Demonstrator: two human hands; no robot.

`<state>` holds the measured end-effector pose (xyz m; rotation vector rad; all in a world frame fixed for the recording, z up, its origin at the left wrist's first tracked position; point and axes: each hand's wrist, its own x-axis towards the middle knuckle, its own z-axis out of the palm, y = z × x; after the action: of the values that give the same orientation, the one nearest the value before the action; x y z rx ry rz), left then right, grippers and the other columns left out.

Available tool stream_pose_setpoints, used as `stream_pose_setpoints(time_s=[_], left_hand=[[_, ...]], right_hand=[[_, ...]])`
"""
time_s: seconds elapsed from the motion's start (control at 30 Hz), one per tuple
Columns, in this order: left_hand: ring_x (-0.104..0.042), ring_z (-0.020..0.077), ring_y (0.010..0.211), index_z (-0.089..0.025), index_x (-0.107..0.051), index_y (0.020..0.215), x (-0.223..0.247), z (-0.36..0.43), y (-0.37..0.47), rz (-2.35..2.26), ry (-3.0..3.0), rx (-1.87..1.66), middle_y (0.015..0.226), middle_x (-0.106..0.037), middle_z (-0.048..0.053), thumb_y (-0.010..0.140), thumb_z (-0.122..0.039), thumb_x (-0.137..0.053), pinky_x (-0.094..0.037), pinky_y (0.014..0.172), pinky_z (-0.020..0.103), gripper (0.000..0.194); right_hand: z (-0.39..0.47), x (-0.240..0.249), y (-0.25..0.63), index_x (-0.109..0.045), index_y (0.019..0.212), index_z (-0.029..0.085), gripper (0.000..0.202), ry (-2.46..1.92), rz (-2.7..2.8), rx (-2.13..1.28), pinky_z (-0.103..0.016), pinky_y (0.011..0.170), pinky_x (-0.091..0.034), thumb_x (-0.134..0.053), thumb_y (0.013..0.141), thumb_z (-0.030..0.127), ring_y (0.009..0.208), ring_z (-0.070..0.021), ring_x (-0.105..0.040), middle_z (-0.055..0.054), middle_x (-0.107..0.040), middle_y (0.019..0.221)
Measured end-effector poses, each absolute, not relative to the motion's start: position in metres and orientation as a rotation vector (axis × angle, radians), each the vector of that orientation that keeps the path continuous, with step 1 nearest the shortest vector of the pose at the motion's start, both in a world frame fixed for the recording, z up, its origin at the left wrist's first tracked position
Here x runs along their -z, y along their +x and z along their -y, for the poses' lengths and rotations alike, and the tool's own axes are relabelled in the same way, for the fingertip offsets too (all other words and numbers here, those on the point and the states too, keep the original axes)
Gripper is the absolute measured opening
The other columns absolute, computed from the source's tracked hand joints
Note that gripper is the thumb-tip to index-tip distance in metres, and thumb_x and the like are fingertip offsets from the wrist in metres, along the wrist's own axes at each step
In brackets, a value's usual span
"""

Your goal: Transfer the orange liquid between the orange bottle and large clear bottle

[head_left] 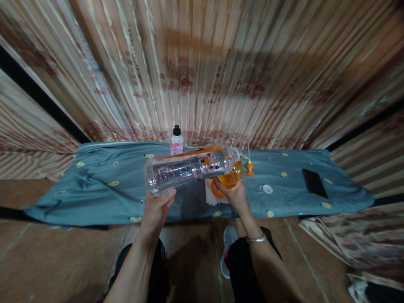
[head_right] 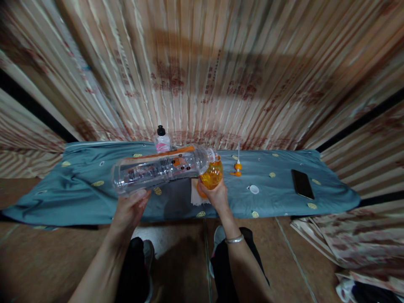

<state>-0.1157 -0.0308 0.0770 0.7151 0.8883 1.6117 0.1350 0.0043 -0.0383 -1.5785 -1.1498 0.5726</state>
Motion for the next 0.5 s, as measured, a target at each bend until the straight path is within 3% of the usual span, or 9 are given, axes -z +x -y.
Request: stream_pose_setpoints(time_s=[0.5], left_hand=[[-0.036, 0.0055, 0.049, -0.021, -0.073, 0.094, -0.0731, 0.0315, -0.1175, -0.911, 0.709, -1.598, 0.065, -0.060, -0.004, 0.050, -0.020, -0.089, -0.025, 0.043, 0.015, 0.046]], right_hand=[[-0.0049, 0.0377, 0.1335, -0.065, 0.120, 0.022, 0.066, -1.571, 1.158, -0.568, -0.040, 0.087, -0.067, -0.093, 0.065, 0.045, 0.105, -0.0313, -0.080, -0.010, -0.083, 0.110]])
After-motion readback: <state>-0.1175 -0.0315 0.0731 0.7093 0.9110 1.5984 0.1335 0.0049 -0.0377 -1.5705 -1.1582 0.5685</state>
